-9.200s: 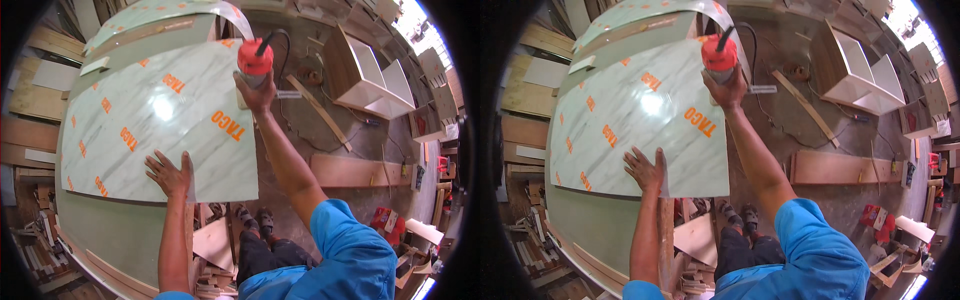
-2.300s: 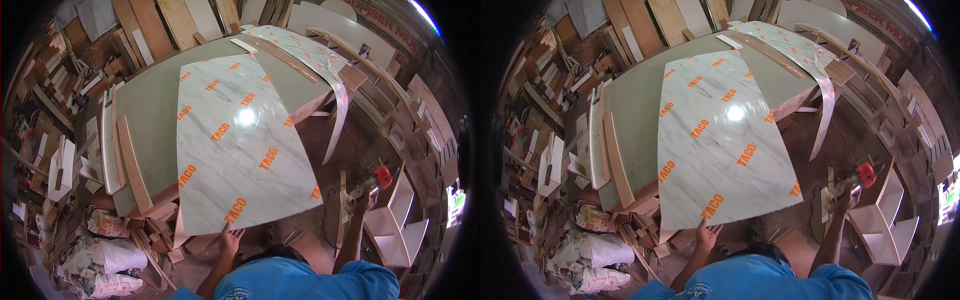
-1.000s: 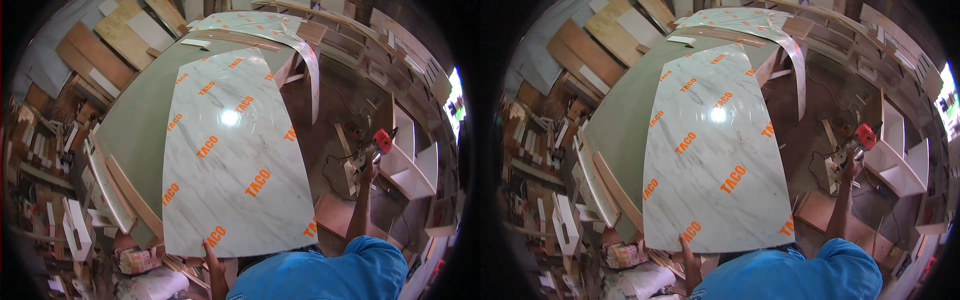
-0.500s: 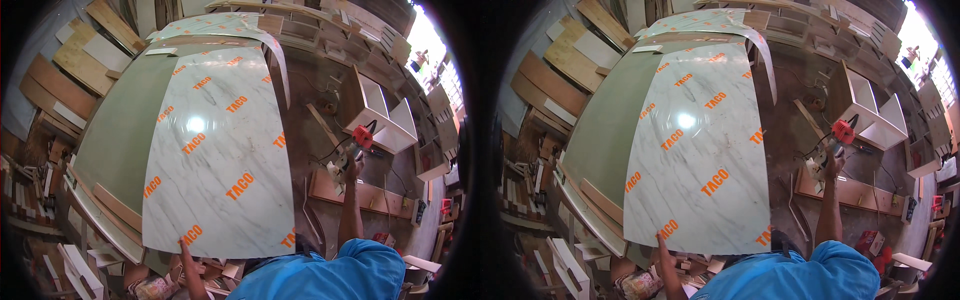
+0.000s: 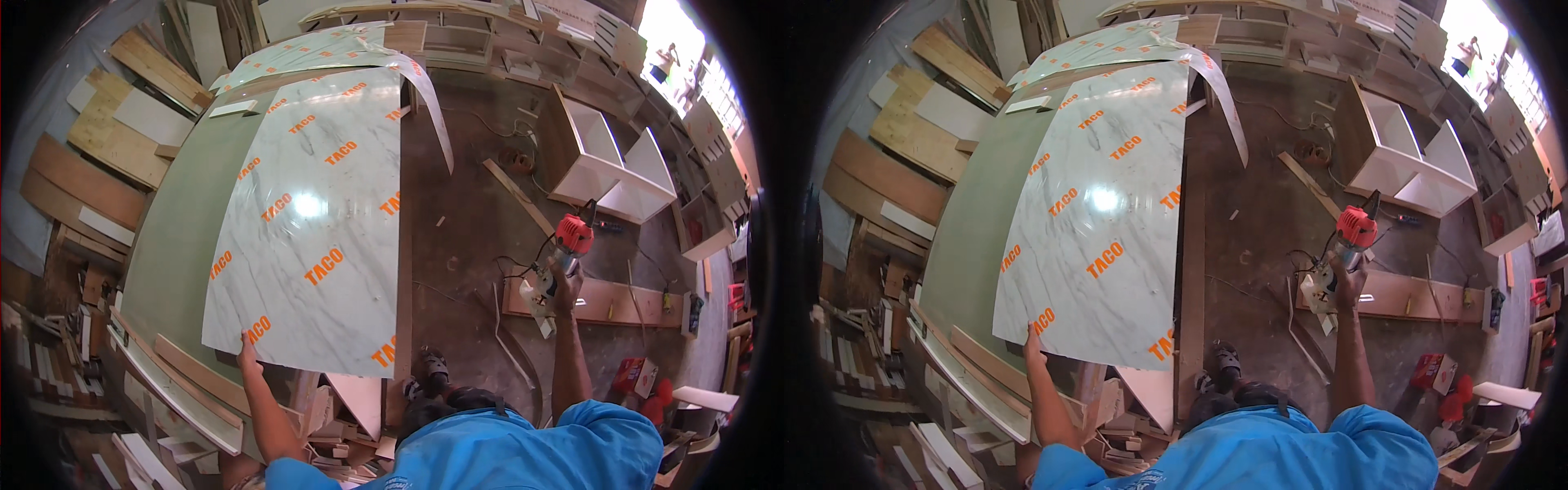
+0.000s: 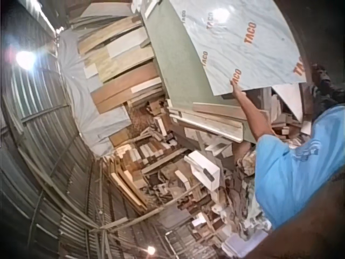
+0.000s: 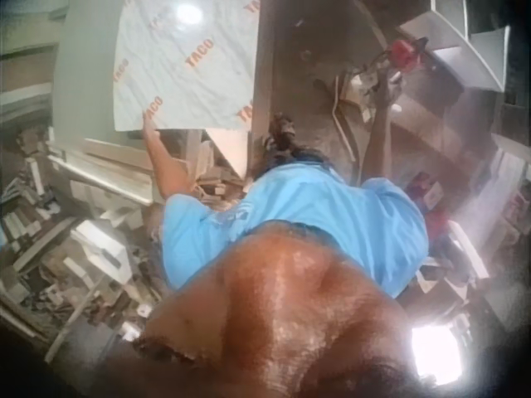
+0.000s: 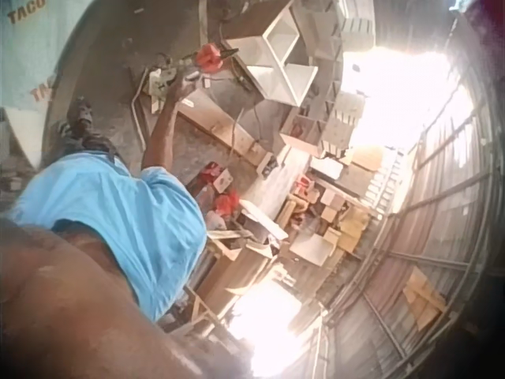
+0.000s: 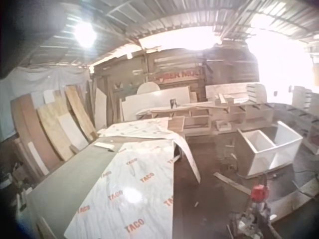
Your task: The person trims the edges of a large white wood panel using a power router. They reach down to a power strip to activate the tool before guiding it along the perimeter of the panel by hand.
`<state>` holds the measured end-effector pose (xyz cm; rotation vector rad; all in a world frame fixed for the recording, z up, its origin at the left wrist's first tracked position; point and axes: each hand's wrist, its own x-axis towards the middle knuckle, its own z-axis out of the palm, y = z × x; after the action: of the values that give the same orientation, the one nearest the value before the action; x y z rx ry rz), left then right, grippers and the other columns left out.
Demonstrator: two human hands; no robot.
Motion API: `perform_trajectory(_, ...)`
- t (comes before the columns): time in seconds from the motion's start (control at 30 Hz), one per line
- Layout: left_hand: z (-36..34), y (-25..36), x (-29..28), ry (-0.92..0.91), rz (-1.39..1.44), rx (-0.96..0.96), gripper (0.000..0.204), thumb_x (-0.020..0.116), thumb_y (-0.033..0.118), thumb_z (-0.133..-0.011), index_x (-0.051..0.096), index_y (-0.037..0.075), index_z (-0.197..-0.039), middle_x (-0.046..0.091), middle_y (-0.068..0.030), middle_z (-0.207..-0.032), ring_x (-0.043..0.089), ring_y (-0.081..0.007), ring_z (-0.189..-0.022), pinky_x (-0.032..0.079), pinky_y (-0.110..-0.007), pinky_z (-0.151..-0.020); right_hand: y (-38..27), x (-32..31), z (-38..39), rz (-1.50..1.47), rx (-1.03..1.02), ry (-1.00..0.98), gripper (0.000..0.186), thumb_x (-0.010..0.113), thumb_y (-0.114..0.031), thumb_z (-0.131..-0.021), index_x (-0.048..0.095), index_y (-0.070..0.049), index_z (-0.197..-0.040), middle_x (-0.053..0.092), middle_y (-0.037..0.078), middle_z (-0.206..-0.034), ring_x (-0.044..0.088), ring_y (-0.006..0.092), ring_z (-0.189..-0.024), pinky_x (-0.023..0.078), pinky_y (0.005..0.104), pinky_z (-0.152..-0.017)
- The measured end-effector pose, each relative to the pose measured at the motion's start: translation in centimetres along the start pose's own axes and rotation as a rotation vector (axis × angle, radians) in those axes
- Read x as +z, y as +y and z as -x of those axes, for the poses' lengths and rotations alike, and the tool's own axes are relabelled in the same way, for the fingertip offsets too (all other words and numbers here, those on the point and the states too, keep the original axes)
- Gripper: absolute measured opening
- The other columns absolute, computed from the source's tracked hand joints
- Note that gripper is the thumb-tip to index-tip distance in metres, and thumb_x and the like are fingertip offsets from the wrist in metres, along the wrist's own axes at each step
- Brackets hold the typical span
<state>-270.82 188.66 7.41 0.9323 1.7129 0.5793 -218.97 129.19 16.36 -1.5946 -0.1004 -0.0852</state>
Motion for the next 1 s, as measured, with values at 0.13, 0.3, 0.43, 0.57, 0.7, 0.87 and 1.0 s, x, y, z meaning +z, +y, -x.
perform_trajectory(0.13,-4.2,3.0,0.6,0.329,-0.286,0.100,0.098,0.070,0.070,-0.080,0.054,-0.011,-0.132,0.062,-0.0241,-0.131,0.061,-0.0363,-0.119,0.047,-0.044,-0.103,3.6,-1.8,1.8,0.033,0.058,-0.072,0.042,0.077,-0.024,-0.080,0.060,-0.002,-0.111,0.064,0.005,-0.091,0.062,0.0144,-0.075,0.051,0.0310,-0.068)
perform_trajectory(0.3,-3.1,7.7,0.8,0.724,-0.708,0.471,0.078,0.064,0.066,-0.085,0.063,-0.006,-0.115,0.067,-0.0222,-0.114,0.066,-0.0415,-0.105,0.053,-0.052,-0.085,3.4,-1.1,4.6,0.081,0.110,-0.037,0.050,0.080,-0.026,-0.077,0.060,-0.002,-0.116,0.063,0.004,-0.096,0.058,0.0121,-0.082,0.048,0.0302,-0.073)
perform_trajectory(0.43,-2.5,11.5,-0.3,0.631,-0.866,0.843,0.073,0.065,0.066,-0.085,0.064,0.000,-0.117,0.065,-0.0198,-0.119,0.065,-0.0404,-0.107,0.052,-0.051,-0.089,2.4,3.2,6.4,-0.007,0.107,-0.068,0.054,0.081,-0.028,-0.077,0.059,-0.002,-0.119,0.063,0.003,-0.100,0.058,0.0123,-0.086,0.048,0.0302,-0.077)
perform_trajectory(0.57,-1.1,6.7,7.9,0.207,-0.897,0.826,0.091,0.067,0.068,-0.083,0.052,-0.006,-0.133,0.047,-0.0296,-0.142,0.041,-0.0429,-0.136,0.038,-0.050,-0.110,-0.2,7.8,8.8,-0.055,0.035,-0.037,0.048,0.079,-0.023,-0.081,0.058,-0.003,-0.119,0.063,0.004,-0.101,0.059,0.0130,-0.084,0.049,0.0298,-0.075)
perform_trajectory(0.7,-1.8,2.7,8.7,0.248,-1.085,0.925,0.098,0.055,0.074,-0.086,0.042,-0.003,-0.145,0.035,-0.0311,-0.153,0.029,-0.0435,-0.146,0.025,-0.055,-0.118,-2.3,13.7,13.9,-0.158,0.093,-0.118,0.044,0.081,-0.014,-0.078,0.058,-0.005,-0.114,0.063,0.003,-0.099,0.060,0.0130,-0.087,0.049,0.0310,-0.079)
perform_trajectory(0.87,-0.5,0.3,11.7,0.428,-0.998,0.985,0.093,0.038,0.073,-0.093,0.036,-0.002,-0.149,0.030,-0.0270,-0.157,0.021,-0.0393,-0.150,0.015,-0.059,-0.119,-1.2,17.4,21.2,-0.198,0.009,-0.130,0.039,0.083,-0.013,-0.075,0.064,0.000,-0.107,0.069,0.007,-0.098,0.065,0.0160,-0.085,0.052,0.0321,-0.081)
perform_trajectory(1.0,0.7,0.6,12.5,0.422,-1.058,0.977,0.090,0.037,0.071,-0.094,0.038,-0.001,-0.148,0.032,-0.0270,-0.155,0.024,-0.0387,-0.148,0.018,-0.058,-0.118,-1.4,19.6,28.0,-0.187,-0.073,-0.097,0.039,0.078,-0.008,-0.076,0.062,0.001,-0.110,0.069,0.011,-0.100,0.068,0.0190,-0.090,0.053,0.0341,-0.084)
